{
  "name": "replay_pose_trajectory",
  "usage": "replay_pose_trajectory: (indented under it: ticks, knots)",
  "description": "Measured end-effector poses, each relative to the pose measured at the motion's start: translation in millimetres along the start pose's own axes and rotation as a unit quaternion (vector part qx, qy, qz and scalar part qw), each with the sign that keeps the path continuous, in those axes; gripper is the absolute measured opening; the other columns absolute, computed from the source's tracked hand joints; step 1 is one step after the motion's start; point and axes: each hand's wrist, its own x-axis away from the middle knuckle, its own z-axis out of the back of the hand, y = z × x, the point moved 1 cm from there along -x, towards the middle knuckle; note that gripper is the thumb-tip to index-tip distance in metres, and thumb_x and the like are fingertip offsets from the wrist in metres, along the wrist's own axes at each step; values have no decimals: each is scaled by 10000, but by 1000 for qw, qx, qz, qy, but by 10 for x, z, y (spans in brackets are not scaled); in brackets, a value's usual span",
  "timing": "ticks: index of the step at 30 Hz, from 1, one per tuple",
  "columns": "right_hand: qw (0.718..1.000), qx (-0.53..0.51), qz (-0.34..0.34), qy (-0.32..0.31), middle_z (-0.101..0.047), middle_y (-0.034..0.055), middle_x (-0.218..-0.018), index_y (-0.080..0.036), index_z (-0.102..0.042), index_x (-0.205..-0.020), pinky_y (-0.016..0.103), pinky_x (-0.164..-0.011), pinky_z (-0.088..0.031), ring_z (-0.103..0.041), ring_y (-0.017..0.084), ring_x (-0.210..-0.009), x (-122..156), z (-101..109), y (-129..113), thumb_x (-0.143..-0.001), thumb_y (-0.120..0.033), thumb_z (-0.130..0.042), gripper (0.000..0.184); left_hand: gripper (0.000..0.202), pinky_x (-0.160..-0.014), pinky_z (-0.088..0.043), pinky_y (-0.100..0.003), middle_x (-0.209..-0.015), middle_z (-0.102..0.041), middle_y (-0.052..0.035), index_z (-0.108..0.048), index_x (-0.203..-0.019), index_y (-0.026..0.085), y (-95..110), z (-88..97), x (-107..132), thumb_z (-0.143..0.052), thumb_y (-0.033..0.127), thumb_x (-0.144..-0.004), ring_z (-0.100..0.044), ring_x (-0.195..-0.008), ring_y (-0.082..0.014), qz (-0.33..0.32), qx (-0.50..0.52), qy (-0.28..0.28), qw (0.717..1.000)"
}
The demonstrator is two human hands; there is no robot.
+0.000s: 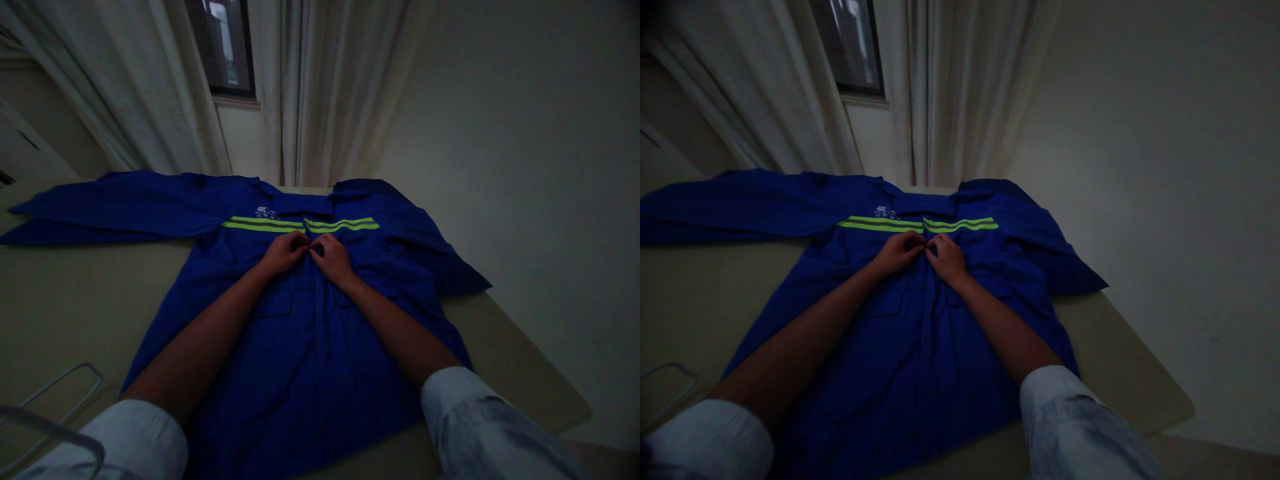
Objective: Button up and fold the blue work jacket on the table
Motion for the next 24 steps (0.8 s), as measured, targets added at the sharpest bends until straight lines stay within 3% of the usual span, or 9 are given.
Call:
replay_pose_trajectory:
  ticks: [5,13,19,24]
  knots:
    - [1000,-14,1,7,-675,57,-1029,-210,-697,-955,347,-890,-513,-652,220,-945,-15,-8,25,-919,-168,-696,56,255,-894,-575,-349,-1051,-786,-72,-727,-1056,178,16,-10,-1,-554,159,-871,-734,-953,-215,0,-12,4,1000]
    - [999,-26,6,18,-667,39,-959,-212,-679,-897,318,-859,-505,-633,198,-892,-27,-15,47,-889,-131,-675,81,387,-823,-556,-324,-1017,-781,-43,-741,-1146,207,25,-22,7,-617,90,-799,-717,-877,-207,-8,-68,-33,997]
    - [997,-75,19,26,-677,36,-927,-199,-696,-865,296,-807,-505,-629,178,-832,-56,-4,84,-902,-153,-670,64,387,-852,-535,-365,-955,-750,-59,-718,-1206,208,28,-43,26,-553,104,-871,-698,-921,-249,-16,-138,8,990]
    - [995,-101,18,12,-690,30,-949,-203,-716,-906,289,-796,-512,-626,170,-813,-67,-3,113,-872,-142,-698,72,399,-883,-537,-364,-987,-755,-59,-700,-1202,203,34,-29,18,-576,88,-841,-694,-952,-247,-18,-135,2,991]
